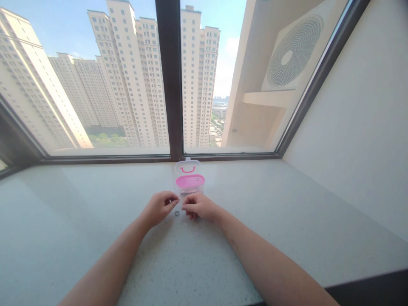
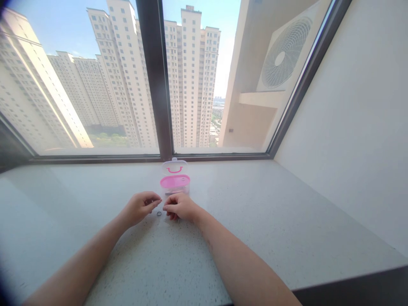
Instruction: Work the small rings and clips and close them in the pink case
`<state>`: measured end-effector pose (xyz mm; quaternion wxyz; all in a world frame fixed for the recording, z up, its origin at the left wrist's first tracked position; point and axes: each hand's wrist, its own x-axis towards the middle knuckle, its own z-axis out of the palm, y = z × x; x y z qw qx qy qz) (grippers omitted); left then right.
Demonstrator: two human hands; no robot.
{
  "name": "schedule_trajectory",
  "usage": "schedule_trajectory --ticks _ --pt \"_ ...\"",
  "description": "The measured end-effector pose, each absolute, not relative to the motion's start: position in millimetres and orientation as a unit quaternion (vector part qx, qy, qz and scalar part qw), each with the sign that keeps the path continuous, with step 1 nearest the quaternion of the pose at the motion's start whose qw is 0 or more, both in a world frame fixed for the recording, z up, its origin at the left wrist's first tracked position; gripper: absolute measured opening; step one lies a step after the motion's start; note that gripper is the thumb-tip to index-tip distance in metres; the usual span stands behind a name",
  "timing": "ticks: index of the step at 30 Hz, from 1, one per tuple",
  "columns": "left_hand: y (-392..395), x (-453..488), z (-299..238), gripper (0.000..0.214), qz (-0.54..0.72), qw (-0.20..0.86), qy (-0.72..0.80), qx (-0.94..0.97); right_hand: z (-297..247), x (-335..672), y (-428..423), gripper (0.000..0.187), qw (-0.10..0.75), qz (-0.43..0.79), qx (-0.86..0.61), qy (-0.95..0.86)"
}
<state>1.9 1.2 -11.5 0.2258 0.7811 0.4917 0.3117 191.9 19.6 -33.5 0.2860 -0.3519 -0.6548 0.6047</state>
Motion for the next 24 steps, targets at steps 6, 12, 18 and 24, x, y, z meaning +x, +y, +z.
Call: schedule_trajectory --ticks 6,12,18,24 --pt "0.8 1.9 -11.5 0.025 0.31 0.226 0.495 0.779 -35.0 191.6 19.9 0.011 0.286 0.604 -0.35 -0.656" --pt "2.0 -0.3 -9.9 0.026 0.315 0.21 0.518 0.767 -36.3 191.5 20.4 0.014 0.291 0.6 -0.349 -0.658" --pt "8.1 -8.3 -8.1 0.027 0.355 0.158 0.601 0.698 -36.2 192.0 20.7 0.015 0.283 0.599 -0.357 -0.659" --pt "9.0 -9.8 -5.6 0.026 0.373 0.14 0.629 0.668 -32.9 192.5 17.7 0.014 0.291 0.596 -0.353 -0.66"
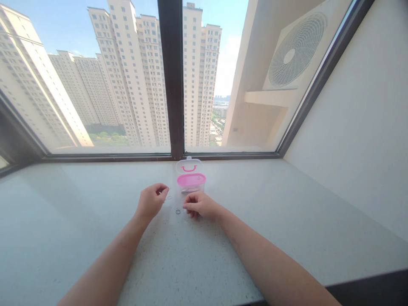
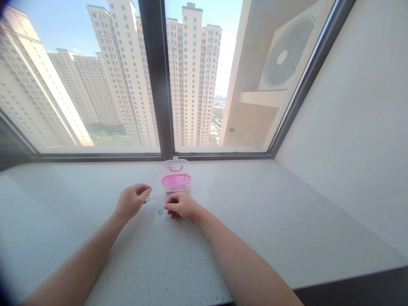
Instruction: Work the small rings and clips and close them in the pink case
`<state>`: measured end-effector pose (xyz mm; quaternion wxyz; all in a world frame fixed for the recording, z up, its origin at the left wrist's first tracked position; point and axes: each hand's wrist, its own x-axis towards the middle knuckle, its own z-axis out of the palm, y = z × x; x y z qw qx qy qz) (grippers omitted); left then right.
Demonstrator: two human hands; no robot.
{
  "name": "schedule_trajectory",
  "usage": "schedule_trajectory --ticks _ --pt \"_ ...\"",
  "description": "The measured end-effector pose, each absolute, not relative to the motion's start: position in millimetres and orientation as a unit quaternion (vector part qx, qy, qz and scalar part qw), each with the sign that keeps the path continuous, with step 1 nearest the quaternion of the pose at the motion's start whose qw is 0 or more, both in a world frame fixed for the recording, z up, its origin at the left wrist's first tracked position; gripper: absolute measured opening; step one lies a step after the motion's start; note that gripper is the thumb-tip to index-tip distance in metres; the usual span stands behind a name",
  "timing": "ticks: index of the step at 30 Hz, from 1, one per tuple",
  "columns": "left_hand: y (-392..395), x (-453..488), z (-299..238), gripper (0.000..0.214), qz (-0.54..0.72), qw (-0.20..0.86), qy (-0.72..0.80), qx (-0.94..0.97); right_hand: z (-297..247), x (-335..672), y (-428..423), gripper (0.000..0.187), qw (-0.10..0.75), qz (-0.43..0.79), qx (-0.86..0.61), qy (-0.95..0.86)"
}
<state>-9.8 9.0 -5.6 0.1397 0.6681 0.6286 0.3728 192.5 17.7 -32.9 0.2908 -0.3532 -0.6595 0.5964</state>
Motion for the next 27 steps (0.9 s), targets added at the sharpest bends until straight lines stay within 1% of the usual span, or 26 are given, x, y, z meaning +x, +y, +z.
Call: schedule_trajectory --ticks 7,11,15,20,24,27 --pt "8.2 -11.7 -3.1 0.025 0.383 0.143 0.634 0.656 -34.8 192.3 19.0 0.016 0.294 0.596 -0.35 -0.661" --pt "8.9 -14.9 -2.3 0.024 0.398 0.147 0.645 0.635 -33.6 193.4 18.4 0.017 0.321 0.596 -0.346 -0.65" --pt "9.0 -14.9 -1.5 0.025 0.405 0.137 0.651 0.627 -29.4 195.5 17.8 0.02 0.402 0.578 -0.355 -0.615" --pt "7.5 -14.4 1.5 0.027 0.423 0.131 0.647 0.621 -25.7 198.3 19.3 0.021 0.51 0.485 -0.382 -0.599" --pt "6.7 -16.1 3.2 0.028 0.469 0.18 0.635 0.588 -23.4 201.9 20.3 0.019 0.566 0.426 -0.409 -0.576" --pt "6.9 -16.3 3.9 0.031 0.492 0.236 0.632 0.55 -22.7 203.7 20.4 0.021 0.584 0.399 -0.43 -0.561"
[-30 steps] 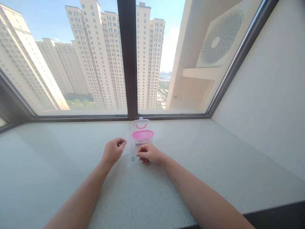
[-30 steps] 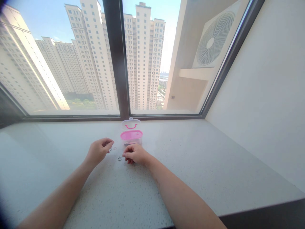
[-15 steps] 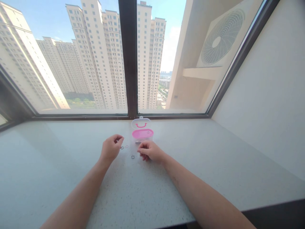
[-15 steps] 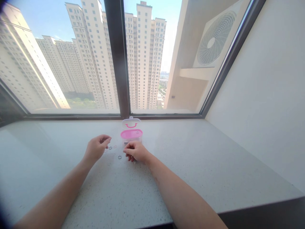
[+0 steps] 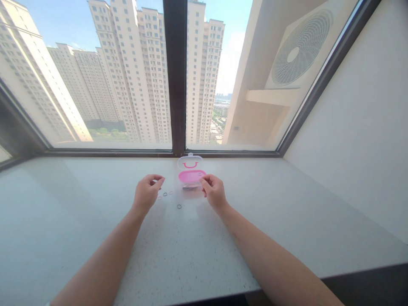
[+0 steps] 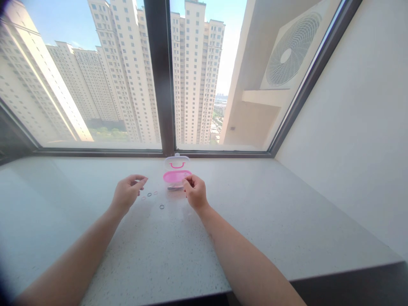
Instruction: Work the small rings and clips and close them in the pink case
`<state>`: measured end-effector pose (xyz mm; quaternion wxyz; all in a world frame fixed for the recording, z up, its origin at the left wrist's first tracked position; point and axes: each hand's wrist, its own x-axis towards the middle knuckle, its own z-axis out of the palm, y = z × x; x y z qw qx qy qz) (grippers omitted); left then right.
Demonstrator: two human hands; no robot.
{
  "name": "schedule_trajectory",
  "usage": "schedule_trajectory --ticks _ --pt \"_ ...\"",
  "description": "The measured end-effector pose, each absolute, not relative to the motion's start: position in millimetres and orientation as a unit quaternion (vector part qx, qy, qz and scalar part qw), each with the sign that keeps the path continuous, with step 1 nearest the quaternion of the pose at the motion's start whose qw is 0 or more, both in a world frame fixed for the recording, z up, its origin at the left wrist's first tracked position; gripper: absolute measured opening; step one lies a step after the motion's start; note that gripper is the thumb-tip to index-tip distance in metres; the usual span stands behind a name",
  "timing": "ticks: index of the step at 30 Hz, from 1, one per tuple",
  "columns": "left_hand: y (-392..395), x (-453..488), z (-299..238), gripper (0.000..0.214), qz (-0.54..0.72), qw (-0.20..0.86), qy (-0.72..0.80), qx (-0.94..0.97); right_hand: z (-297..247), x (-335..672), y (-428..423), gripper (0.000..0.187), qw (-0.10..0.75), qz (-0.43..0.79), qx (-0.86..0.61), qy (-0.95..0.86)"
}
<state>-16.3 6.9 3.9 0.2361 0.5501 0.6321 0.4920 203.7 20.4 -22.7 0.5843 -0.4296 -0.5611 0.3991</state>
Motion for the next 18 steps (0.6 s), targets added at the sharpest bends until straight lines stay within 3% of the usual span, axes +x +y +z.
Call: schedule_trajectory --ticks 6,18 --pt "5.3 -12.8 5.7 0.032 0.516 0.321 0.602 0.518 -24.2 201.5 18.3 0.022 0.562 0.388 -0.431 -0.59" --pt "1.5 -4.6 3.7 0.03 0.477 0.368 0.572 0.556 -26.0 193.4 12.5 0.02 0.496 0.403 -0.415 -0.647"
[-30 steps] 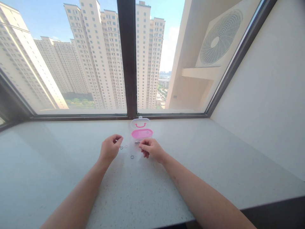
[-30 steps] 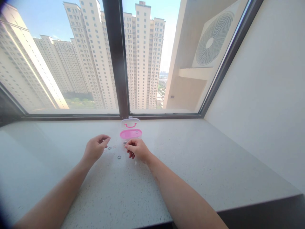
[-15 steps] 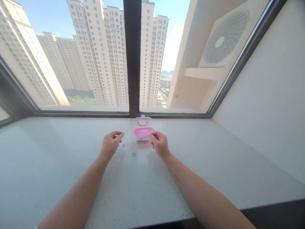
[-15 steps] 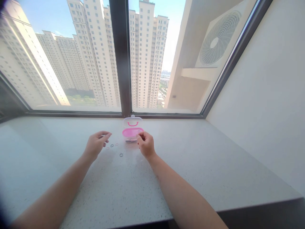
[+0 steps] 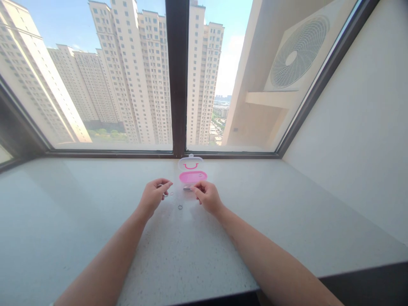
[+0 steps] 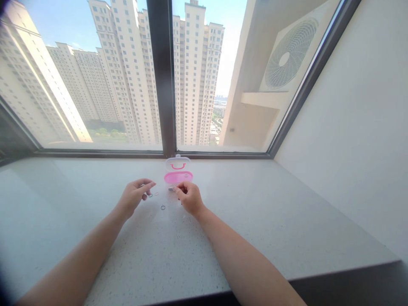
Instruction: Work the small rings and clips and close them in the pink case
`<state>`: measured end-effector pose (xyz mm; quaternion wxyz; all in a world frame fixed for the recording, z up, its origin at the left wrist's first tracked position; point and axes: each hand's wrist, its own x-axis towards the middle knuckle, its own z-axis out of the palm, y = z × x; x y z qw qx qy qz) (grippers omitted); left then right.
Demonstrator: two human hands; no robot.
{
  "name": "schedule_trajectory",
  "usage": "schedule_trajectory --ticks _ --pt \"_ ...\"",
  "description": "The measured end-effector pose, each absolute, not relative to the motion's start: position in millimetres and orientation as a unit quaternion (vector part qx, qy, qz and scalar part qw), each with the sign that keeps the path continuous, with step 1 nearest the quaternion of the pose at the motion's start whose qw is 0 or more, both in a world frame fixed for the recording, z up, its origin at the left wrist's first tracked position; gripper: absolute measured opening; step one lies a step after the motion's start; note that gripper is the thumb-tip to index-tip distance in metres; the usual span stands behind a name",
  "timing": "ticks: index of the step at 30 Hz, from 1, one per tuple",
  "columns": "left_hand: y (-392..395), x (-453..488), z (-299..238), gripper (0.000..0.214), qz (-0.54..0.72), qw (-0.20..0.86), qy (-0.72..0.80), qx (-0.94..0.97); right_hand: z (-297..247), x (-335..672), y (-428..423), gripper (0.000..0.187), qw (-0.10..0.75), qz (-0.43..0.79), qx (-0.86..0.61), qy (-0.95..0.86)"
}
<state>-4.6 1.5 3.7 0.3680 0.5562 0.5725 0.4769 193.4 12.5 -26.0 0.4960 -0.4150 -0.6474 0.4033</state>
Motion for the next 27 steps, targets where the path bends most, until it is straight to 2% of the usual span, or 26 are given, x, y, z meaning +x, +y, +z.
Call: schedule_trajectory --ticks 5,10,13,27 --pt "2.3 3.1 -3.2 0.03 0.412 0.365 0.53 0.645 -27.4 191.6 13.1 0.02 0.486 0.416 -0.407 -0.652" --pt "3.4 -1.8 -3.5 0.025 0.393 0.233 0.52 0.722 -32.7 190.5 15.1 0.017 0.474 0.423 -0.402 -0.659" --pt "3.5 -6.2 -3.6 0.024 0.39 0.189 0.517 0.738 -35.0 188.9 15.6 0.015 0.466 0.428 -0.399 -0.663" --pt "3.8 -7.4 -4.2 0.022 0.394 0.183 0.521 0.735 -36.6 184.6 16.7 0.01 0.441 0.428 -0.4 -0.68"
